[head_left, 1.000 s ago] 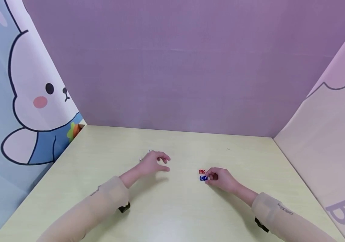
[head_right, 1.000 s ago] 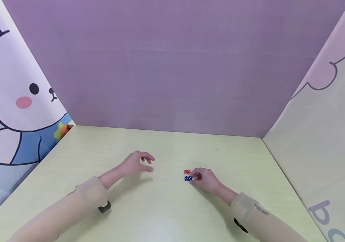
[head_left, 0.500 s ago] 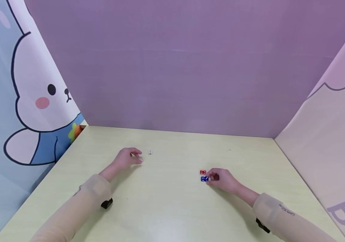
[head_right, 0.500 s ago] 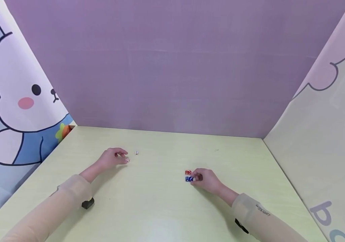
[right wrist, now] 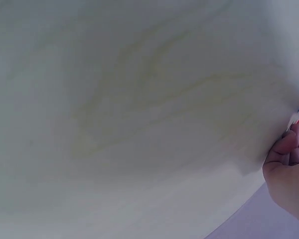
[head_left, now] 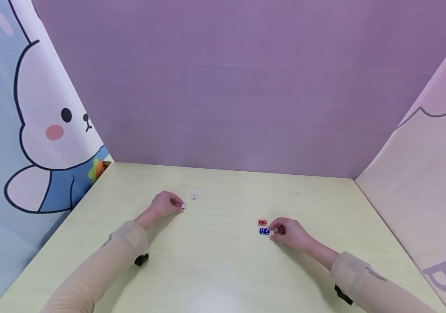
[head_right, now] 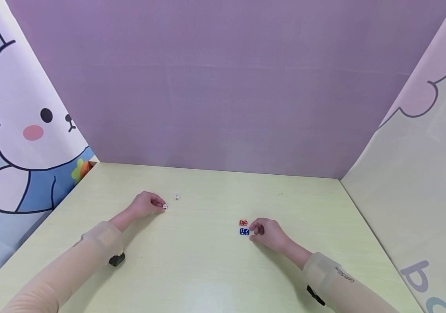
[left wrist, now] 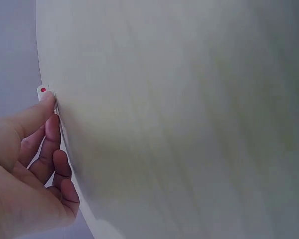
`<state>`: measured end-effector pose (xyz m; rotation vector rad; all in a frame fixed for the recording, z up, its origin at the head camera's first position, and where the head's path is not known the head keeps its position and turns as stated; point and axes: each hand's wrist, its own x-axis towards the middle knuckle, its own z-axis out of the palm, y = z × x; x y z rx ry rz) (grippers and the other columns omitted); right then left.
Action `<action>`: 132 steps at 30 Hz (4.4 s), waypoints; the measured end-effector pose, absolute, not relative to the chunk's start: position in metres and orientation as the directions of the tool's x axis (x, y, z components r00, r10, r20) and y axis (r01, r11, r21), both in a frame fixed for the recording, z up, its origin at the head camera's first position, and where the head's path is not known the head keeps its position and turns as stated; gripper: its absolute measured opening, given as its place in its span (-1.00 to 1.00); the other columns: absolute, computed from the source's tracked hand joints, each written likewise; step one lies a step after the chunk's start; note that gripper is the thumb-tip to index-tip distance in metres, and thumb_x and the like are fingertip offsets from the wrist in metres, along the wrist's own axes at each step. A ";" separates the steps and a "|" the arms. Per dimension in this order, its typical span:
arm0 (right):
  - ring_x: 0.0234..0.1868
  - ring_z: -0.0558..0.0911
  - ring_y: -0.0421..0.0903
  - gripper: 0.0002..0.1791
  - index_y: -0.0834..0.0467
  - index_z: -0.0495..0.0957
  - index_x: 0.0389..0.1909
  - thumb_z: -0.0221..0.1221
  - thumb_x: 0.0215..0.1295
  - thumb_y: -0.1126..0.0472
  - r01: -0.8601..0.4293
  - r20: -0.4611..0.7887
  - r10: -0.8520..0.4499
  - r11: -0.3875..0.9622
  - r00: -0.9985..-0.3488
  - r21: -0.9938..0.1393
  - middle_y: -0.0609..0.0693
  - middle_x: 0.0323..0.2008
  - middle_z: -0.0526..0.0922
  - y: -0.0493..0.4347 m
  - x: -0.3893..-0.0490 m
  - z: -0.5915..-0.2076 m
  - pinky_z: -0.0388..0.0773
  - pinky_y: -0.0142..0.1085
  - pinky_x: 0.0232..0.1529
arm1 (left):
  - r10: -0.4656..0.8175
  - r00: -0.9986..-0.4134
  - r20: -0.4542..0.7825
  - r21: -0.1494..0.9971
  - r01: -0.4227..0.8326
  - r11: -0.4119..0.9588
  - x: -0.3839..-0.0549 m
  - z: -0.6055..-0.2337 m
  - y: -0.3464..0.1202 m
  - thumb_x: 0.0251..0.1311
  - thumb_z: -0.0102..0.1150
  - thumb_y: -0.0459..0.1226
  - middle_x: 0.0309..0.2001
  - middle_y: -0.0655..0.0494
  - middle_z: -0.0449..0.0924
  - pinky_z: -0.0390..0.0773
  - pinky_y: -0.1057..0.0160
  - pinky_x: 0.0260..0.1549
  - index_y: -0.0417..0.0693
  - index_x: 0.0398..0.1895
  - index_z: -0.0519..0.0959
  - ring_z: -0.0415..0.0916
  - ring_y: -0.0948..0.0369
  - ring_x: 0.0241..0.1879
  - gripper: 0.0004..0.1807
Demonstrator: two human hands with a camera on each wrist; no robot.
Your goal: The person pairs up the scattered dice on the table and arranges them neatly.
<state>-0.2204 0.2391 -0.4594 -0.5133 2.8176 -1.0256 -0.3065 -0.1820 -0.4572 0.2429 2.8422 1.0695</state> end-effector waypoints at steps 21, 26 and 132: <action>-0.44 0.41 -0.25 -0.86 0.15 0.60 -0.34 0.33 0.07 0.30 -0.291 0.011 -0.370 0.711 -0.929 -0.640 -0.12 -0.47 0.52 0.236 -0.203 -0.454 0.39 -0.47 -0.44 | 0.209 -0.978 -0.021 0.689 0.137 0.712 -0.265 -0.454 -0.156 -0.12 0.45 -0.32 -0.50 0.20 0.64 0.46 0.29 -0.34 -0.10 -0.42 0.70 0.50 0.30 -0.47 -0.86; -0.43 0.41 -0.25 -0.86 0.15 0.60 -0.33 0.33 0.07 0.29 -0.290 0.009 -0.373 0.707 -0.928 -0.645 -0.12 -0.47 0.53 0.235 -0.201 -0.453 0.38 -0.48 -0.44 | 0.232 -0.972 -0.023 0.687 0.153 0.711 -0.258 -0.456 -0.143 -0.13 0.46 -0.31 -0.50 0.24 0.64 0.46 0.25 -0.27 -0.06 -0.43 0.70 0.50 0.33 -0.47 -0.85; -0.47 0.38 -0.30 -0.85 0.07 0.59 -0.36 0.36 0.05 0.25 -0.372 0.074 -0.416 0.702 -0.906 -0.607 -0.19 -0.51 0.47 0.234 -0.198 -0.458 0.38 -0.48 -0.47 | 0.565 -0.823 0.063 0.732 0.423 0.535 -0.238 -0.414 -0.017 -0.06 0.44 -0.24 -0.50 0.34 0.57 0.43 0.37 -0.33 -0.12 -0.20 0.66 0.44 0.33 -0.44 -0.69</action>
